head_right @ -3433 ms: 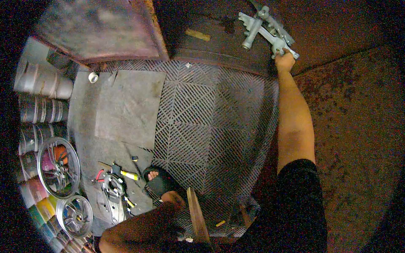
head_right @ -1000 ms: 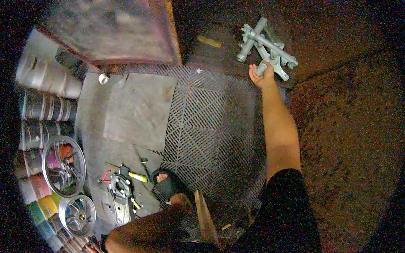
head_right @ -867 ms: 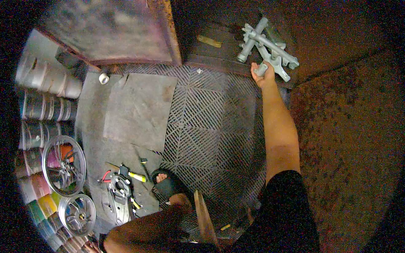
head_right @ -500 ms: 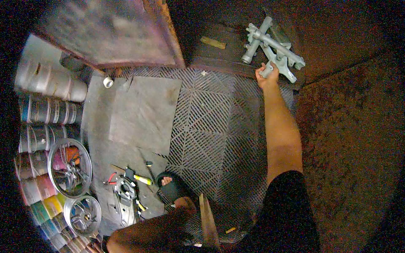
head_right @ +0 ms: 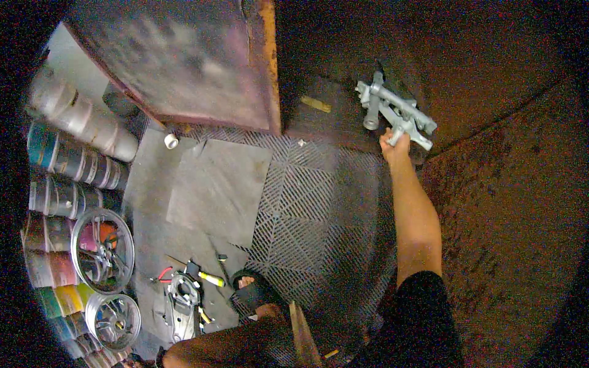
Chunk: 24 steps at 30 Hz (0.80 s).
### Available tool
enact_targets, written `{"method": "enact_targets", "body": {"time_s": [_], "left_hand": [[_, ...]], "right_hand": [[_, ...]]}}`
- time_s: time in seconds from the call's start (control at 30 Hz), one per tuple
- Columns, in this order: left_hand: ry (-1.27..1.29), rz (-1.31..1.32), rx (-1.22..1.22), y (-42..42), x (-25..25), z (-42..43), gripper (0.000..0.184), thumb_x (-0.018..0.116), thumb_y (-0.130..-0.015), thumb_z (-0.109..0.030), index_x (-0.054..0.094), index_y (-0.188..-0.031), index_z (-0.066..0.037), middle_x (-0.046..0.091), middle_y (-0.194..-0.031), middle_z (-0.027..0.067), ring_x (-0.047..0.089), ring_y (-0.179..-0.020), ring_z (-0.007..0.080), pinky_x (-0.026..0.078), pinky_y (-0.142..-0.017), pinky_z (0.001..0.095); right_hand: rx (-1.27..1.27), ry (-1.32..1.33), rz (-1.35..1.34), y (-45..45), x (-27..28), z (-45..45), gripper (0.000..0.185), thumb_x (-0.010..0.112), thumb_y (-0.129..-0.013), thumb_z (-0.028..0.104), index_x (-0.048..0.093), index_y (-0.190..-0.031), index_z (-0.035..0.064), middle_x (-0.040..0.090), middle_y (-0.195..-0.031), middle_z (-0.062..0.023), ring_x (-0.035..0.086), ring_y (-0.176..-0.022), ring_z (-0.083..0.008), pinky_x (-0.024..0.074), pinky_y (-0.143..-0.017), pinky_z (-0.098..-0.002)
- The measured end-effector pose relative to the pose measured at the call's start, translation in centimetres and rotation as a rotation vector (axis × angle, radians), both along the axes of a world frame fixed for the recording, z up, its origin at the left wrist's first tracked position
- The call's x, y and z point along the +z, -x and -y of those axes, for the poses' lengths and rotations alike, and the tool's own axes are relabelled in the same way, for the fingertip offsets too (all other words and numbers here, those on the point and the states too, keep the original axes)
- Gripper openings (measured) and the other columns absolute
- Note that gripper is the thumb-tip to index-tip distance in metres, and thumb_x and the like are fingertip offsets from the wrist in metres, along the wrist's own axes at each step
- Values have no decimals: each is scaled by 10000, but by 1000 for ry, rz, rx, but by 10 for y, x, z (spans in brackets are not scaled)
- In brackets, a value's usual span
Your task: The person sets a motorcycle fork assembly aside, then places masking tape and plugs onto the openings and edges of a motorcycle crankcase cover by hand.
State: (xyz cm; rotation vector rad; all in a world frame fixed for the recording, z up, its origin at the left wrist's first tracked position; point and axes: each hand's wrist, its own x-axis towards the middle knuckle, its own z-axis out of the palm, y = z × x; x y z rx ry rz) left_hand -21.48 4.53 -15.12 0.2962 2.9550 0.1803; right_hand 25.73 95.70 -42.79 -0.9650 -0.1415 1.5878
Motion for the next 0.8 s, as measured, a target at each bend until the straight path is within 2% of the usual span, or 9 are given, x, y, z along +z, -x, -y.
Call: {"method": "enact_targets", "body": {"time_s": [0.03, 0.13, 0.17, 0.23, 0.33, 0.47, 0.57, 0.63, 0.8], "left_hand": [[-8, -5, 2, 0, 1, 0, 705, 516, -1155, -374, 333, -1579, 159, 608, -1399, 388, 648, -1254, 485, 527, -1057, 511], [47, -208, -137, -11, 5, -23, 655, 529, -1147, -366, 406, -1537, 145, 671, -1301, 361, 694, -1127, 500, 566, -956, 516], [41, -211, -136, -15, 10, -34, 655, 529, -1147, -366, 406, -1537, 145, 671, -1301, 361, 694, -1127, 500, 566, -956, 516], [90, -117, -31, -21, 27, -55, 641, 525, -1146, -359, 419, -1536, 139, 676, -1291, 367, 695, -1123, 504, 560, -958, 529], [222, -229, -145, -18, 18, -37, 635, 522, -1146, -352, 421, -1536, 139, 671, -1301, 375, 695, -1130, 508, 557, -963, 544], [65, -231, -192, -6, -1, -10, 681, 520, -1153, -377, 387, -1553, 157, 631, -1356, 414, 651, -1228, 539, 532, -1037, 542], [90, -79, -32, -9, 1, -11, 716, 512, -1160, -370, 310, -1602, 156, 559, -1443, 445, 609, -1297, 542, 512, -1086, 529], [51, -100, -81, -6, 0, -8, 724, 510, -1163, -349, 263, -1624, 151, 522, -1477, 453, 596, -1324, 531, 504, -1106, 523], [-78, -22, -8, -16, 11, -30, 742, 508, -1169, -298, 161, -1668, 127, 454, -1565, 426, 569, -1385, 481, 486, -1148, 502]], "right_hand": [[-37, 31, 26, 6, 4, 16, 417, 522, -1115, 345, 541, -1230, -56, 536, -700, -48, 498, -587, -150, 445, -581, -295], [-124, 5, 97, 21, 8, 59, 428, 545, -1120, 362, 553, -1199, -58, 505, -665, -13, 490, -581, -135, 432, -578, -288], [-124, -2, 94, 18, 5, 72, 428, 545, -1120, 362, 553, -1199, -58, 505, -665, -13, 490, -581, -135, 432, -578, -288], [68, 44, -21, 12, -18, 88, 435, 678, -1052, 418, 611, -1174, 6, 574, -779, -41, 519, -641, -139, 435, -584, -293], [66, 37, -31, 27, -19, 124, 443, 611, -1107, 408, 596, -1143, -33, 521, -726, 13, 489, -596, -117, 417, -596, -275], [115, 16, 19, 49, -23, 175, 461, 681, -1077, 424, 642, -1158, -29, 520, -722, 8, 524, -657, -115, 470, -673, -285], [170, 43, 21, 53, -37, 189, 448, 687, -1068, 415, 664, -1188, -16, 595, -768, -26, 599, -730, -165, 542, -791, -352], [202, 54, 25, 51, -42, 196, 415, 677, -1060, 385, 690, -1179, -12, 639, -804, -50, 650, -789, -212, 581, -905, -424], [210, 107, -14, 43, -49, 197, 394, 692, -1033, 358, 693, -1166, -13, 641, -816, -58, 654, -789, -225, 586, -930, -445]]}}
